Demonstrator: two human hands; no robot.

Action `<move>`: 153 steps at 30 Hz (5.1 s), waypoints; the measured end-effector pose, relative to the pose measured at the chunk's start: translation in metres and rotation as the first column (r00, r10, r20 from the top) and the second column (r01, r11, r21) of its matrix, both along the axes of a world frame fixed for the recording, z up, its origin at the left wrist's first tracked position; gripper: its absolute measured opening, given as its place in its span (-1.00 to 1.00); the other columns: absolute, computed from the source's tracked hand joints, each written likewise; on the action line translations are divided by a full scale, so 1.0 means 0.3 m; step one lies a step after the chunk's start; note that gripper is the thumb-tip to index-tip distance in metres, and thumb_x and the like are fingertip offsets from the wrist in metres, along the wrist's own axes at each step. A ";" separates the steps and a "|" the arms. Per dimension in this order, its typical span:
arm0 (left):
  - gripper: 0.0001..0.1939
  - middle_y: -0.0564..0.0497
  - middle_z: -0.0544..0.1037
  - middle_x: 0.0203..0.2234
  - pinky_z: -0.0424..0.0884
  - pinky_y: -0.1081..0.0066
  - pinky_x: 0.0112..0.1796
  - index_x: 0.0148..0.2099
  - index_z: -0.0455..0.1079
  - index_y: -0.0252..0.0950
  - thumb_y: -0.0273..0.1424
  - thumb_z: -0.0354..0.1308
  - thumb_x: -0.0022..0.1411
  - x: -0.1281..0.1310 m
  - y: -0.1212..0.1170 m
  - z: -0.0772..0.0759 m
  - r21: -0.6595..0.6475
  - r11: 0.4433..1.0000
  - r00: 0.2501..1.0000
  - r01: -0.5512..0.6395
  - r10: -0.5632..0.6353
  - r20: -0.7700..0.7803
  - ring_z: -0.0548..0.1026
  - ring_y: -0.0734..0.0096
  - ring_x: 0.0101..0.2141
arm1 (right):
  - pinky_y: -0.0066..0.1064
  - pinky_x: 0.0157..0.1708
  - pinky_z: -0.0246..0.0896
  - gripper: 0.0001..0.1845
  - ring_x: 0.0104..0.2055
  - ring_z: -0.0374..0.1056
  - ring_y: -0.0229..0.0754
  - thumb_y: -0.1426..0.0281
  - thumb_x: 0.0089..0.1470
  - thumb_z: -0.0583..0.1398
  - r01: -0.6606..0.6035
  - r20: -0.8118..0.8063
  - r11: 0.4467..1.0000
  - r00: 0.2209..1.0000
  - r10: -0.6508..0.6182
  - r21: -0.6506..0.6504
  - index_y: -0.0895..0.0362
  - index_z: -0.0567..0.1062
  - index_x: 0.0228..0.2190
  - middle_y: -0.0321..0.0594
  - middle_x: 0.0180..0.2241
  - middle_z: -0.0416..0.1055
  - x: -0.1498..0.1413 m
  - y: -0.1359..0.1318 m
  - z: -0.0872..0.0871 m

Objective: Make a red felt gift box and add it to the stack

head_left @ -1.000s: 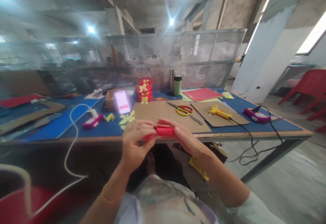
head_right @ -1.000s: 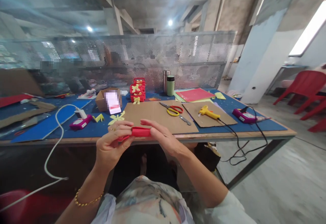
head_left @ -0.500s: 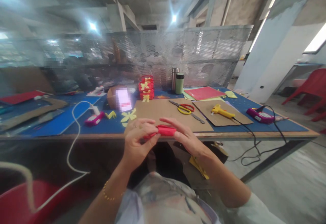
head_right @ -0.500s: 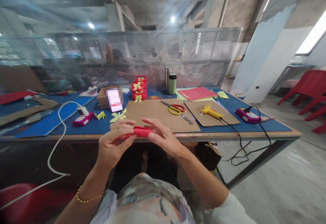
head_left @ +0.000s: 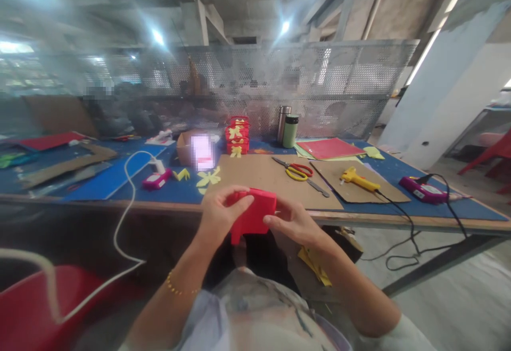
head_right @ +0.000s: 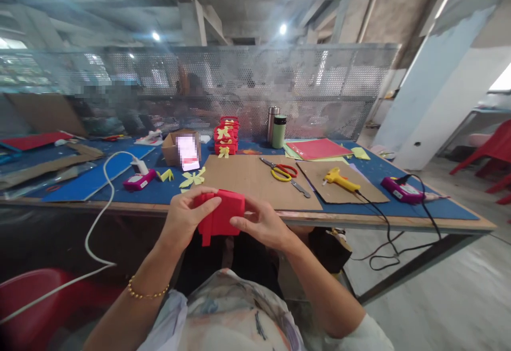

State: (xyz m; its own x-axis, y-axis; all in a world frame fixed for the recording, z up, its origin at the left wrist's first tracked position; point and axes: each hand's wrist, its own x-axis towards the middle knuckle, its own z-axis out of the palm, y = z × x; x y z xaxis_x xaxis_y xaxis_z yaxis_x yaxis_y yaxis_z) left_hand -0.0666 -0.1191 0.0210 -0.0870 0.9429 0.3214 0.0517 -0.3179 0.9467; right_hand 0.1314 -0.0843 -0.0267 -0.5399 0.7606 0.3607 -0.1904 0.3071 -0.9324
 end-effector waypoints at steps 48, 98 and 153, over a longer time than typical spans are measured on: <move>-0.43 -0.05 0.72 -0.28 0.63 0.34 -0.28 -0.08 0.53 -0.34 -0.31 0.60 -0.14 -0.013 0.108 -0.091 -0.112 0.976 0.832 0.187 -0.096 0.546 0.68 0.26 -0.34 | -0.30 -0.28 0.41 -0.44 -0.36 0.57 -0.07 0.10 0.41 0.06 0.359 0.364 0.831 0.773 -0.520 0.425 0.09 0.34 0.29 -0.16 -0.32 0.63 -0.038 0.011 -0.013; -0.87 -0.12 0.71 -0.16 0.25 -0.05 0.12 -0.25 0.63 -0.24 -0.37 0.26 0.36 -0.025 -0.001 -0.025 0.662 0.749 0.587 0.028 0.524 -0.617 0.56 -0.03 0.05 | -0.28 -0.13 0.50 -0.41 -0.13 0.54 -0.12 0.18 0.32 0.23 0.591 -0.258 0.769 0.803 -0.536 0.244 0.01 0.32 0.30 -0.11 -0.09 0.58 -0.114 -0.011 -0.089; -0.70 0.03 0.71 -0.23 0.55 0.34 -0.06 -0.11 0.61 -0.22 -0.28 0.52 0.12 0.013 0.056 -0.109 -0.061 0.952 0.730 0.300 -0.188 0.657 0.64 0.36 -0.22 | -0.02 0.21 0.33 -0.50 0.25 0.39 0.03 0.35 0.42 0.10 0.593 -0.242 0.476 0.755 -0.610 0.650 0.06 0.36 0.32 0.08 0.19 0.47 -0.070 -0.057 -0.060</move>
State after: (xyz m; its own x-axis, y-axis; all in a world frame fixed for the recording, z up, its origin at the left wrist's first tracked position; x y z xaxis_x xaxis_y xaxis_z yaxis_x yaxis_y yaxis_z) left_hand -0.0628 -0.1024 -0.0116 0.0217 0.9917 0.1270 -0.6388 -0.0840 0.7648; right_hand 0.1103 -0.1013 -0.0446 -0.0583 0.4627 0.8846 0.3002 0.8532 -0.4265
